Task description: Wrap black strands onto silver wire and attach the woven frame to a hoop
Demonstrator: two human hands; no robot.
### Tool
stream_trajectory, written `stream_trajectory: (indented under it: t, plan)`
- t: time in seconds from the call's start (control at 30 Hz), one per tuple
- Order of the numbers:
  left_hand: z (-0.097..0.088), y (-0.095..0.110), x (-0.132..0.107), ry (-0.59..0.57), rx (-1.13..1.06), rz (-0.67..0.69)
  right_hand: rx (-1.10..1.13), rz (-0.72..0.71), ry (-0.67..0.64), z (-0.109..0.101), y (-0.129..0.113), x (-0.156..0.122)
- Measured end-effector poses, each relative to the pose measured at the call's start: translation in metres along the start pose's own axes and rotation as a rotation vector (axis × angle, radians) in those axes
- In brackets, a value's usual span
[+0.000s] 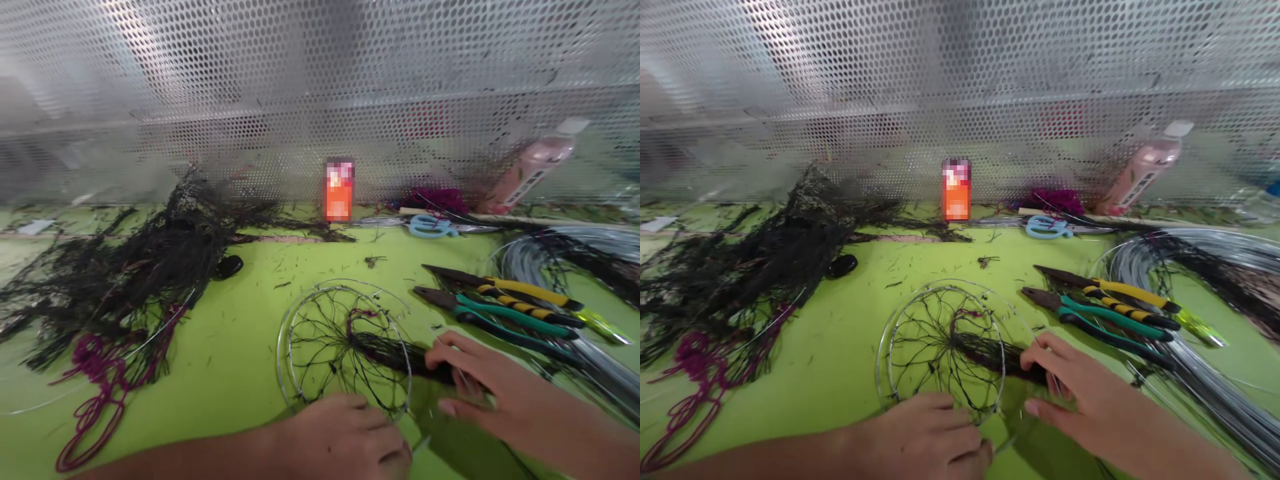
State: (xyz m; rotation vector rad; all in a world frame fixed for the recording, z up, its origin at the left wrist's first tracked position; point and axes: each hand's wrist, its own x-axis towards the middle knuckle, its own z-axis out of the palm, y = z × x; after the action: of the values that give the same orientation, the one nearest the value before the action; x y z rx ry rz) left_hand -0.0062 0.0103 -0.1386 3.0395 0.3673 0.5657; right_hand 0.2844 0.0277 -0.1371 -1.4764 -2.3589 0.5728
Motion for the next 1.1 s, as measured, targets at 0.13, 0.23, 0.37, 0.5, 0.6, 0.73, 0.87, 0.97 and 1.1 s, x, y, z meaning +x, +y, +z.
stream_trajectory:
  t: [0.13,0.23,0.37,0.5,0.6,0.73,0.87,0.97,1.1]
  plan:
    - [0.01,-0.003,0.005,-0.002,-0.047,-0.047,0.014,0.017,-0.125,0.001,0.014,-0.001]
    - [0.013,-0.007,0.004,-0.027,-0.122,-0.084,-0.039,0.014,-0.13,0.0,0.017,-0.002]
    - [0.008,-0.011,0.002,-0.084,-0.202,-0.086,-0.095,0.052,-0.222,-0.007,0.012,-0.005]
    - [0.003,-0.012,0.003,-0.125,-0.228,-0.086,-0.076,0.047,-0.288,-0.011,0.006,-0.006]
    - [0.001,-0.012,0.005,-0.152,-0.242,-0.096,-0.09,0.025,-0.307,-0.011,0.006,-0.007]
    - [0.002,-0.014,0.006,-0.186,-0.253,-0.092,-0.103,-0.035,-0.278,-0.009,0.009,-0.008]
    - [0.001,-0.015,0.006,-0.218,-0.249,-0.085,-0.103,-0.047,-0.255,-0.007,0.012,-0.01]
    - [-0.003,-0.014,0.007,-0.248,-0.244,-0.097,-0.068,0.046,-0.201,-0.006,0.017,-0.014]
    - [-0.009,-0.014,0.009,-0.274,-0.258,-0.087,0.054,0.121,-0.169,-0.008,0.024,-0.017]
